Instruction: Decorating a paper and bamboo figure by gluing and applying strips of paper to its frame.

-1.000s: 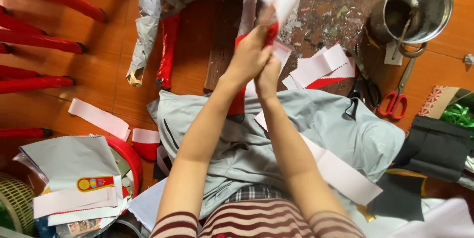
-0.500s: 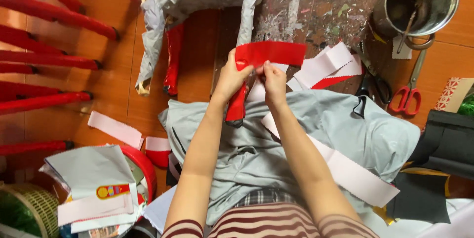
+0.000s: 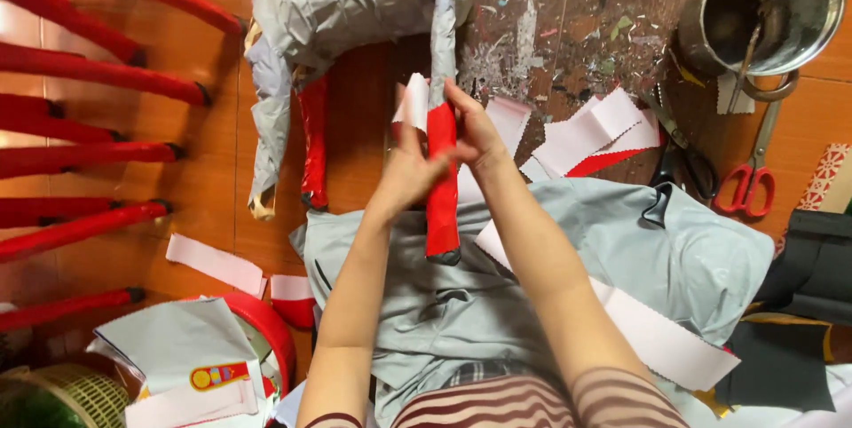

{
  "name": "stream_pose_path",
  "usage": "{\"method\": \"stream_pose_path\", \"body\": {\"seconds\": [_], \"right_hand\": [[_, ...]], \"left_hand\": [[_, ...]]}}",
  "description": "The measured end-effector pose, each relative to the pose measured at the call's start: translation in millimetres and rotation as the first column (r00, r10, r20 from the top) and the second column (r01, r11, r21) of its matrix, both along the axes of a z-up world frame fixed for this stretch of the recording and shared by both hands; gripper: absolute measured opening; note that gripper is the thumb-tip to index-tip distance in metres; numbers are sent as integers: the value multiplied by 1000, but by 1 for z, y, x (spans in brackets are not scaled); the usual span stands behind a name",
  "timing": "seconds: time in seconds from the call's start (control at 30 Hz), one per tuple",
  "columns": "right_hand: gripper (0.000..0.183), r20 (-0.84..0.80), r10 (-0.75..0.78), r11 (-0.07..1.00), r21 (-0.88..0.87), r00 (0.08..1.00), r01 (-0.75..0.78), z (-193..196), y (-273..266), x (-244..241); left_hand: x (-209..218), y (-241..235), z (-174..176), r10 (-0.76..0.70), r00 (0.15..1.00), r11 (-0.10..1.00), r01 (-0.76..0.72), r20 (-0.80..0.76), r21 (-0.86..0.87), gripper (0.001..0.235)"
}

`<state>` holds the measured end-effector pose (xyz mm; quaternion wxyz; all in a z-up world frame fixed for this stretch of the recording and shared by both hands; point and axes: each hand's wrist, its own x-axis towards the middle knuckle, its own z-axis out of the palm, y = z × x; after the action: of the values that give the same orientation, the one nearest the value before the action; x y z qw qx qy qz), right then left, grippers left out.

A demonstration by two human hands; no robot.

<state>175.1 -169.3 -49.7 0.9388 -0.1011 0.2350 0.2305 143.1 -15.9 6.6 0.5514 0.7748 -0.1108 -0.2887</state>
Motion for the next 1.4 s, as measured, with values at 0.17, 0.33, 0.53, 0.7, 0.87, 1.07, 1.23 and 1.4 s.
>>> {"method": "stream_pose_path", "body": {"seconds": [0.17,0.33,0.53,0.7,0.87,1.07,1.23,1.4], "right_hand": [[51,195,50,917,-397,979,33,-17,11,-13],[52,349,69,362,-882,934,303,13,14,-32],[42,436,25,209,-882,900,421,-30,-1,-38],[17,44,-395,805,-465,918,369,1,-4,-25],[32,103,-128,792,-588,986,164,-49,-23,-40],[33,417,151,72,-909,896,411,-67,-11,-24],[33,261,340,111,-965,904,237,-49,-7,48],[26,172,16,993,-119,985,5,-50,-13,46]], "left_hand": [[63,-22,49,461,653,879,-427,601,-210,83],[89,-70,57,383,796,924,-337,468,-182,72],[70,-67,57,16,683,999,21,730,-42,70],[51,-22,-67,195,902,980,-162,384,-119,65],[34,-42,-26,333,936,935,-344,-115,-89,68],[38,-46,-32,342,939,931,-345,47,120,72],[40,-38,-9,277,959,949,-265,-55,169,92],[46,-27,6,31,995,930,-64,97,361,129]]}}
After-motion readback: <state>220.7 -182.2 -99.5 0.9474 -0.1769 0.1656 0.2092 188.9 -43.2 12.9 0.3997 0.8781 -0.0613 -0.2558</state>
